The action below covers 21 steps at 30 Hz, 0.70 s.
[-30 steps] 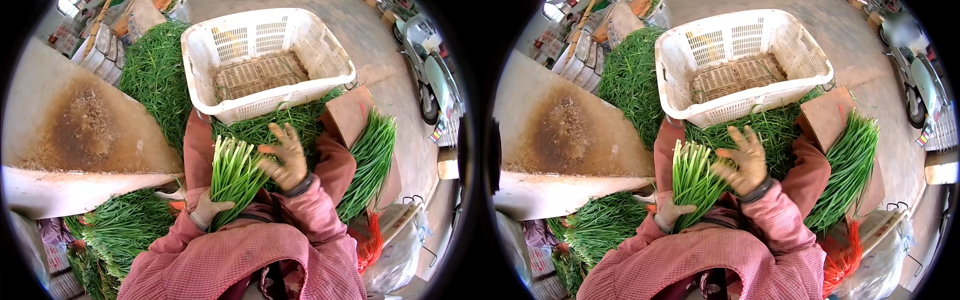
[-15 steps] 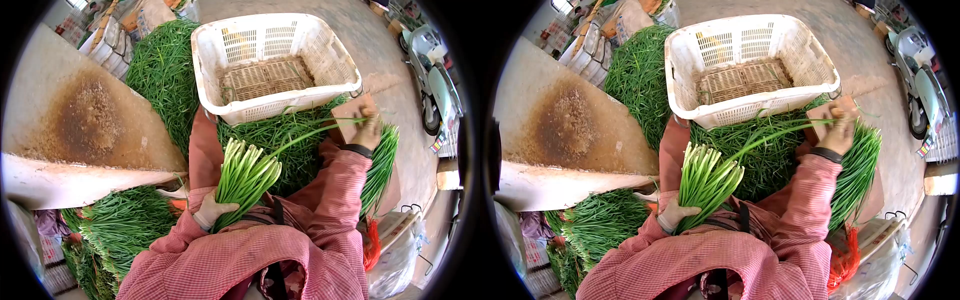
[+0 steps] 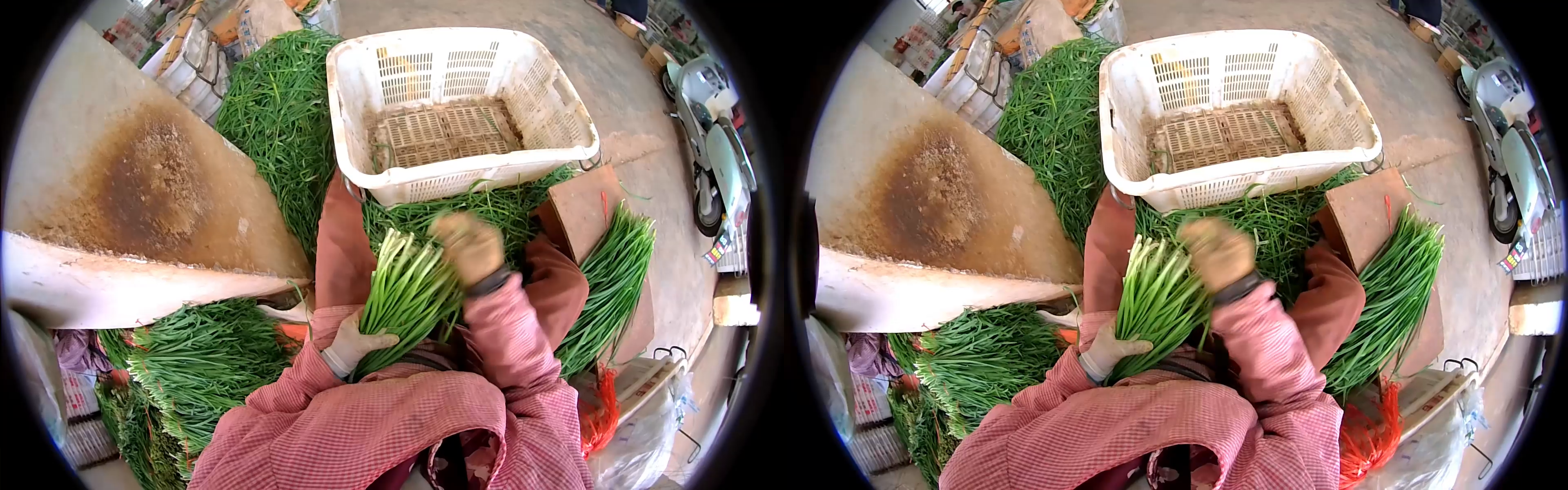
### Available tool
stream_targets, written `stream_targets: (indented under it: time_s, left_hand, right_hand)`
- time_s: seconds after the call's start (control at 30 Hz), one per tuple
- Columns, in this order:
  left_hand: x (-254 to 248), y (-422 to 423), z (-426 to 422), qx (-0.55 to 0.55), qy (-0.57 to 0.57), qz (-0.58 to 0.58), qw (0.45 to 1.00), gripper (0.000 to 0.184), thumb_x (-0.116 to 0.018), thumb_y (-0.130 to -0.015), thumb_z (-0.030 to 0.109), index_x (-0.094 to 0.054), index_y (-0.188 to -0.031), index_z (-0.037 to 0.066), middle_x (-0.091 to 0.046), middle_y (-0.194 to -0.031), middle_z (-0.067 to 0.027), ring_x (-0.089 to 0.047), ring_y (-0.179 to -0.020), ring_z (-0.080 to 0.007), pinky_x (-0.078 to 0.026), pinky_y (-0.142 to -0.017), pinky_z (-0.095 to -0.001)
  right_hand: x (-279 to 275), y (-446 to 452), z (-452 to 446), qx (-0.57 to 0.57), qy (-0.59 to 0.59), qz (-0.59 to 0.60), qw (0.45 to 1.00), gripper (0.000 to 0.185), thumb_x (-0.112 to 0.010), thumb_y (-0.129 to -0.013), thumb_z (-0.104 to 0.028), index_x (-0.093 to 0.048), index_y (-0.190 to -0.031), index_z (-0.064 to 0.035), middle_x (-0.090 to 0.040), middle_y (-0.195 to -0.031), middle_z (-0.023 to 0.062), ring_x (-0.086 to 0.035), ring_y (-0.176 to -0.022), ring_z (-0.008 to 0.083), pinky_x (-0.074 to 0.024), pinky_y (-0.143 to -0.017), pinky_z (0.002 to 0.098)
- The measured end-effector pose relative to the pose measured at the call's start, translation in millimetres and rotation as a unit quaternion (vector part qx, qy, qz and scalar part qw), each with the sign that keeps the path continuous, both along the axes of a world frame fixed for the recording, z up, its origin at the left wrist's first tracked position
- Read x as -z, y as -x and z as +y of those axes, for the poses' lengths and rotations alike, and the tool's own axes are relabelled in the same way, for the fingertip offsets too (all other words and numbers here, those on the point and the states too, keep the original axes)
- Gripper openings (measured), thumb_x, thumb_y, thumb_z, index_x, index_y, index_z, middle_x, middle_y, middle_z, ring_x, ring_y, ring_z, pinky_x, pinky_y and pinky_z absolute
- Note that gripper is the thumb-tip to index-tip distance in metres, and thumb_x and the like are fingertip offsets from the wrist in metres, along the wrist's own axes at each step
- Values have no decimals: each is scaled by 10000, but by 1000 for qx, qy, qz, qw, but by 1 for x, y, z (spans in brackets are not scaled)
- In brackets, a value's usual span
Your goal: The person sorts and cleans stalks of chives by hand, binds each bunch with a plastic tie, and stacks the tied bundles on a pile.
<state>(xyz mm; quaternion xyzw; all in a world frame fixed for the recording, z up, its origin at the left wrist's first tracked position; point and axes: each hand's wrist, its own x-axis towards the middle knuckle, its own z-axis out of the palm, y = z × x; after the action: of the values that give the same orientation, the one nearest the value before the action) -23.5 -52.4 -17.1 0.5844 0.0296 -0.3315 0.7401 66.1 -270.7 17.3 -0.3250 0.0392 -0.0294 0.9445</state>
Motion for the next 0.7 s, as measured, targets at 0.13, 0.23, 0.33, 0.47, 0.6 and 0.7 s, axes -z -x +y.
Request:
stream_targets:
  time_s: [0.13, 0.23, 0.33, 0.47, 0.6, 0.7]
  left_hand:
    - [-2, -3, 3, 22, 28, 43, 998, 472, -685, -700, 113, -461, -1101, 4, -543, -1003, -34, -521, -863, -110, -426, -775, -240]
    - [-12, -3, 0, 0, 23, 89, 996, 392, -605, -783, 206, -471, -1094, 9, -546, -977, -37, -522, -847, -109, -429, -766, -240]
    - [-17, -3, -5, -2, -11, 58, 998, 375, -530, -831, 281, -481, -1080, 5, -547, -965, -45, -522, -843, -107, -436, -748, -242]
    - [-21, 0, 1, -29, -49, 63, 996, 448, -431, -858, 397, -505, -1050, -2, -569, -905, -58, -538, -779, -116, -448, -701, -238]
    - [-16, -2, -1, -57, -57, 127, 989, 553, -347, -858, 487, -523, -1025, -10, -586, -859, -82, -549, -721, -138, -453, -669, -245]
    - [-7, -3, 2, -38, -50, 126, 990, 563, -355, -852, 493, -520, -1027, -16, -588, -871, -90, -550, -728, -149, -456, -675, -255]
  right_hand:
    - [-51, -28, -87, 309, 601, 111, 729, 173, -545, -822, -205, -601, -899, -61, -563, -624, -4, -458, -463, 73, -408, -427, 195]
    - [-67, -14, -40, 166, 643, -66, 745, 290, -621, -753, -220, -582, -978, -40, -573, -630, 33, -526, -516, 127, -468, -493, 229]
    - [-63, -1, 6, 8, 803, -187, 566, 370, -692, -660, -278, -614, -938, -47, -611, -844, 166, -604, -769, 231, -502, -685, 310]
    - [-52, -21, 20, -232, 812, -166, 509, 263, -627, -694, -285, -636, -874, -94, -577, -767, 137, -551, -752, 309, -447, -679, 372]
    - [-32, -24, 10, -242, 779, -151, 558, 237, -629, -692, -254, -631, -837, -66, -568, -744, 140, -550, -740, 307, -446, -677, 372]
    - [-30, -19, 4, -176, 762, -132, 609, 159, -617, -708, -176, -586, -691, -21, -563, -724, 145, -543, -685, 298, -454, -657, 360]
